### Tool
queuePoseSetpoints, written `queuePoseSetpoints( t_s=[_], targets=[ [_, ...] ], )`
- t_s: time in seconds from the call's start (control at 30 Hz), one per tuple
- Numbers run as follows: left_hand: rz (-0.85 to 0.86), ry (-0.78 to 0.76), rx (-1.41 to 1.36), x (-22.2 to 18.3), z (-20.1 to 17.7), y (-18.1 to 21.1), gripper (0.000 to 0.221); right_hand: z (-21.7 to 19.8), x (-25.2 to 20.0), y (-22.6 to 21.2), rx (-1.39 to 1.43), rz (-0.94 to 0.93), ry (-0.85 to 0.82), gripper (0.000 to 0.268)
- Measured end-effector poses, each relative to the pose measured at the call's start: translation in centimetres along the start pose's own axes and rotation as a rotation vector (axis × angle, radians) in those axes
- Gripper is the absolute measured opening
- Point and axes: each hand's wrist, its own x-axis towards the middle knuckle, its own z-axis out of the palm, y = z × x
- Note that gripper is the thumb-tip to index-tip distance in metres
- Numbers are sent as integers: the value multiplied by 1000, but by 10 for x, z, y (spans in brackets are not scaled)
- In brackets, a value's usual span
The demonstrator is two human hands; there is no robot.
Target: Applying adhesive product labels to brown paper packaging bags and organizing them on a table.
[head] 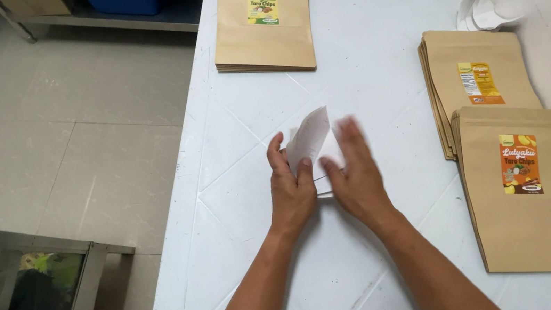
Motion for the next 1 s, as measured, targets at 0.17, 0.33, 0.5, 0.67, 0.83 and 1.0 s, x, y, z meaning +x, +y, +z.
queuePoseSetpoints(
  t_s=[0.17, 0.33, 0.5, 0.67, 0.83, 1.0],
  targets=[
    [-124, -33, -143, 9, 4, -26, 56, -17, 2, -34, 401, 526, -149, 80],
    [-244, -81, -161, 20, 5, -40, 24, -16, 0, -12, 570, 419, -111, 69],
    [-577, -174, -893, 14, 6, -34, 50, -22, -6, -12, 785, 447, -256, 74],
    [-456, -255, -1078, 16, 2, -9, 57, -11, -26, -21, 818, 564, -84, 51],
    [-431, -262, -1213, 15, -5, -17, 45, 22, -53, 0, 979, 747, -88, 22],
    [-444, -67, -1061, 25, -13, -22, 45, 9, -70, -26, 862, 832, -293, 25]
  ],
)
